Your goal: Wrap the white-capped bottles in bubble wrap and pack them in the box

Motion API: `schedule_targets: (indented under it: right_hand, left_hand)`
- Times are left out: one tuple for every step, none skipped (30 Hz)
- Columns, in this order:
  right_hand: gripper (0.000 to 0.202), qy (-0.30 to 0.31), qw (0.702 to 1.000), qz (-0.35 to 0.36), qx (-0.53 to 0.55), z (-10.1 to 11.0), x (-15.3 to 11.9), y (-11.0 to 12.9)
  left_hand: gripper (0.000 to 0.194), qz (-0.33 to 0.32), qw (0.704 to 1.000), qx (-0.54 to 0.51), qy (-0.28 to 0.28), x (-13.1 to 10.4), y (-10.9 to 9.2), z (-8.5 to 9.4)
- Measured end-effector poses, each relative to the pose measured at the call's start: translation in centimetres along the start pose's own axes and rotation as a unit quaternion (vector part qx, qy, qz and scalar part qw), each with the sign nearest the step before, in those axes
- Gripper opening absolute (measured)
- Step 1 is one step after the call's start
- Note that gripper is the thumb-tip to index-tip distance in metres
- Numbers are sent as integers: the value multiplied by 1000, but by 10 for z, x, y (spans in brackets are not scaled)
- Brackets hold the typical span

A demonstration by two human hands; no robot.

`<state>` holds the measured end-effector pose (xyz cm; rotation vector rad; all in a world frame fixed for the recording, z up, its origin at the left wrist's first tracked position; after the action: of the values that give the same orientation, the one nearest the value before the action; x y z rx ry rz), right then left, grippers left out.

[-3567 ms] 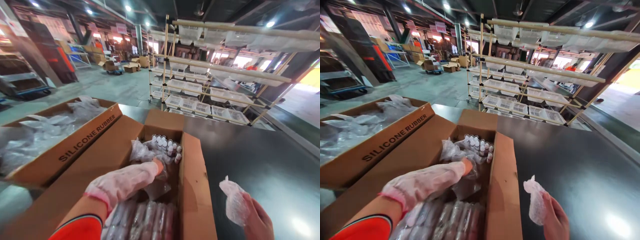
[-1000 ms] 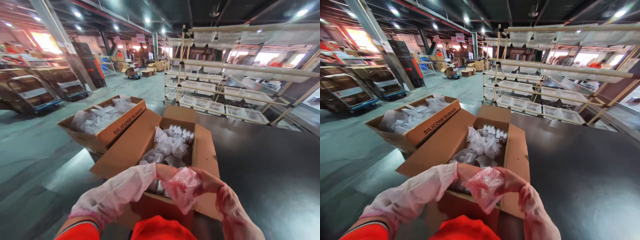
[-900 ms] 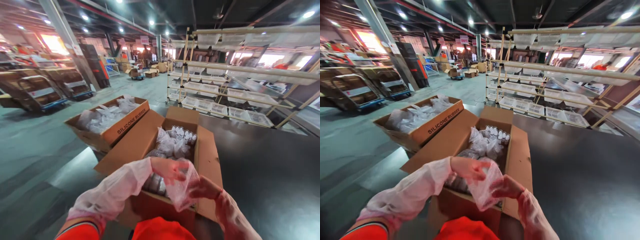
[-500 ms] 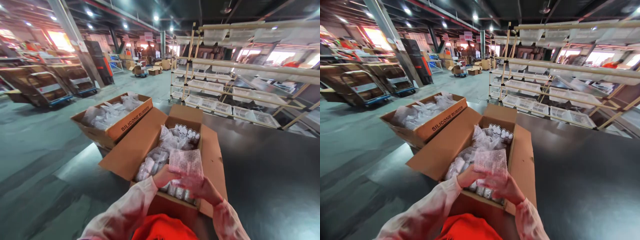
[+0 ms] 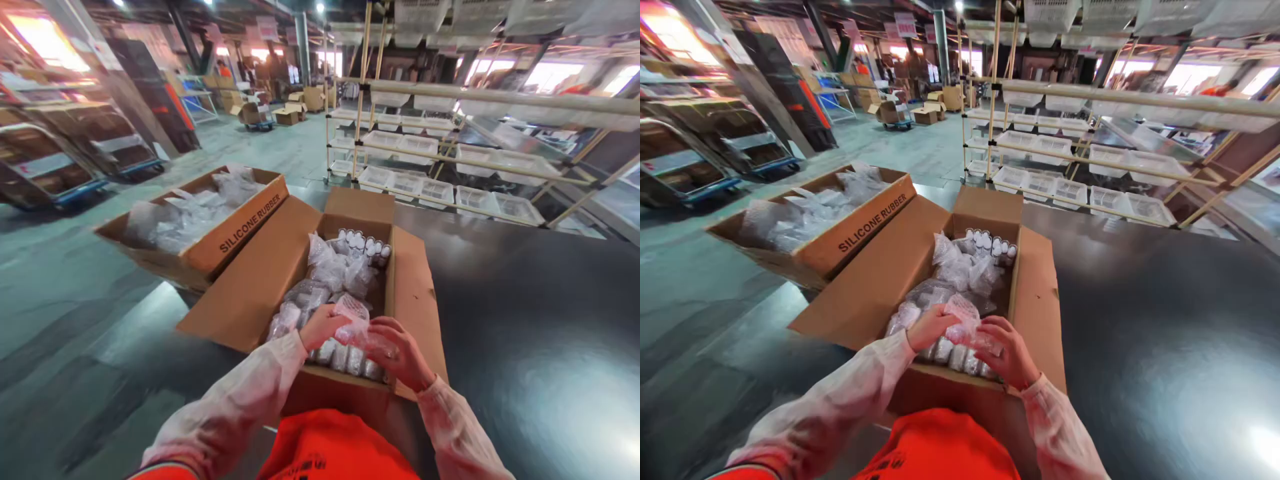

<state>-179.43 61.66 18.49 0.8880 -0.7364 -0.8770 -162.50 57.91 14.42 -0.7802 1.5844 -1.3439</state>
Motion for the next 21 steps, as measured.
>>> schedule_targets:
  right_hand:
    - [35,-18,1000,-3,-23,1,-1,-5]
    - [34,-45,998,-29,-27,2,-3,-14]
    - [37,-79,994,-72,-18,3,-6,-27]
    - [42,-111,986,-123,-10,4,-12,-39]
    - [47,-127,976,-179,-13,3,-20,-50]
    - [49,-117,965,-231,-32,0,-27,-59]
    - [51,-82,955,-276,-71,-4,-34,-63]
    - [53,-31,941,-314,-126,-9,-40,-64]
    - [54,20,920,-341,-189,-12,-47,-62]
    - [54,57,898,-357,-252,-12,-53,-58]
    - [50,75,877,-363,-305,-11,-57,-53]
    - [43,74,863,-361,-346,-9,-60,-47]
    - [34,64,856,-353,-371,-7,-61,-41]
    - [24,59,855,-347,-381,-8,-60,-39]
    - [17,64,856,-346,-379,-12,-59,-40]
    - [15,81,854,-352,-373,-17,-57,-44]
    - [15,102,850,-362,-369,-23,-54,-50]
    - [19,124,843,-372,-368,-30,-51,-57]
    - [24,143,835,-382,-369,-35,-48,-63]
    - [29,159,828,-389,-371,-39,-45,-68]
    - [33,172,823,-394,-370,-41,-42,-72]
  left_hand:
    - [37,6,999,-26,29,3,0,-3]
    - [40,-6,997,-47,64,6,-4,-6]
    - [43,-26,994,-56,95,8,-8,-9]
    - [44,-44,990,-51,121,11,-11,-11]
    - [45,-54,989,-29,135,16,-12,-13]
    - [44,-52,989,4,138,22,-10,-16]
    - [42,-31,989,40,138,31,-3,-21]
    - [41,0,987,73,144,40,7,-28]
    - [40,34,982,102,156,50,18,-38]
    - [40,67,975,130,169,60,31,-50]
    - [39,88,966,162,178,69,43,-62]
    - [38,94,958,202,179,77,53,-74]
    - [38,85,951,243,169,84,60,-84]
    - [41,63,947,277,147,89,65,-92]
    - [46,34,945,301,120,92,67,-97]
    - [53,8,945,312,94,93,68,-99]
    - [57,-9,946,315,72,93,69,-99]
    - [59,-18,948,314,55,93,70,-95]
    - [55,-26,948,314,46,94,69,-89]
    - [48,-34,947,316,39,96,67,-81]
    - [40,-41,945,322,27,101,62,-71]
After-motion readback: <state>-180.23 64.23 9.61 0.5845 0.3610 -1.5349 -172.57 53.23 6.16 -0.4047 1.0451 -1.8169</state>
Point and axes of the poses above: each hand's wrist, its own x-axis towards the middle knuckle, its own z-axis out of the back of the hand, y = z × x, the point moved 7 cm from there along x, towards the middle knuckle, and after that the axes turned 7 degrees about y, right-handed, at the moved point
